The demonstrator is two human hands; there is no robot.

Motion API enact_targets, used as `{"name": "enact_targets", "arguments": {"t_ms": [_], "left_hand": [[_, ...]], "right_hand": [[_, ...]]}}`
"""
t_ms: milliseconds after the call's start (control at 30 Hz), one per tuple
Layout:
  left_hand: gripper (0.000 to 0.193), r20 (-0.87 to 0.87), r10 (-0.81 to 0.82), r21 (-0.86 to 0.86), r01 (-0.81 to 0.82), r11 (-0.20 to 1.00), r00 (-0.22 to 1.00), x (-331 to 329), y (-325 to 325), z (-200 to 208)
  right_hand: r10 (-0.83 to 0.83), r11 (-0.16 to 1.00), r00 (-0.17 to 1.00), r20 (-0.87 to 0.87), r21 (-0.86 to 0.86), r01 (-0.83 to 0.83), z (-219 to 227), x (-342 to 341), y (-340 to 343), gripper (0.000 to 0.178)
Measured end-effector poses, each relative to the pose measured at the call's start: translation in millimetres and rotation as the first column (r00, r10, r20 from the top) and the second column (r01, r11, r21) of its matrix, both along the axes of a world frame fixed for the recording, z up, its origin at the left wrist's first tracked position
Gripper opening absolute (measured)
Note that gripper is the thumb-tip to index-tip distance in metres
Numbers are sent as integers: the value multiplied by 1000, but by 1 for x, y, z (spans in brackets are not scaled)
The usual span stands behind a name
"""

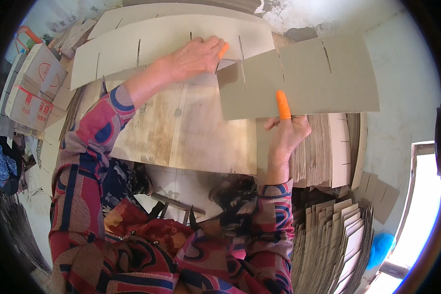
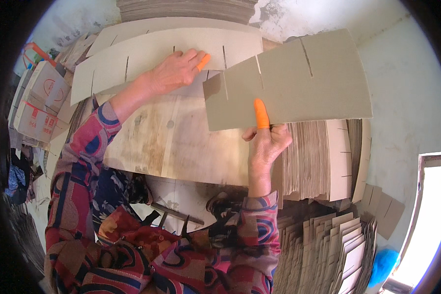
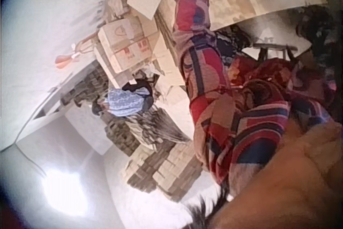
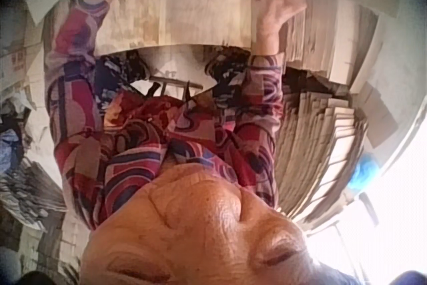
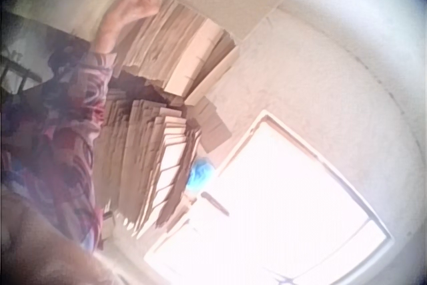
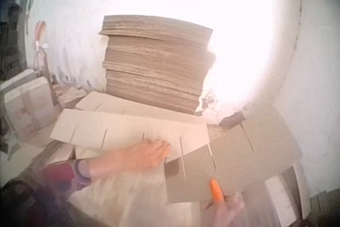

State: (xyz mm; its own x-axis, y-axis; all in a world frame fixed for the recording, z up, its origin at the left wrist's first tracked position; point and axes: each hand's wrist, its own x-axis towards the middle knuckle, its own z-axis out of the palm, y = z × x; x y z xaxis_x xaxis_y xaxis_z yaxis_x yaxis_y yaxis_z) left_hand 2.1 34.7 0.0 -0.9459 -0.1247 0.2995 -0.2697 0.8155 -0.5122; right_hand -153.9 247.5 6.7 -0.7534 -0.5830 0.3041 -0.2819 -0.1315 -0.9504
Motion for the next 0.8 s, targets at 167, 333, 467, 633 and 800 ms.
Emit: {"name": "enact_targets", "arguments": {"t_ms": [167, 333, 467, 633, 800], "left_hand": [[43, 78, 43, 36, -46, 998, 996, 7, 16, -5], [47, -19, 40, 92, -38, 995, 999, 16, 12, -14], [53, -31, -35, 13, 35, 999, 999, 17, 24, -13], [52, -53, -122, 20, 123, 992, 991, 25, 52, -12], [47, -57, -200, 0, 200, 980, 978, 27, 79, -17]], "right_hand": [[5, 1000, 1000, -15, -23, -5, -2, 3, 1, 18], [6, 999, 997, -75, 48, -3, -3, 2, 2, 8], [28, 1000, 1000, 10, -14, -28, -3, 3, -1, 7], [23, 1000, 999, -26, 14, -22, 0, 9, -4, 12], [33, 998, 989, -141, 53, -26, -10, 4, -4, 21]]}}
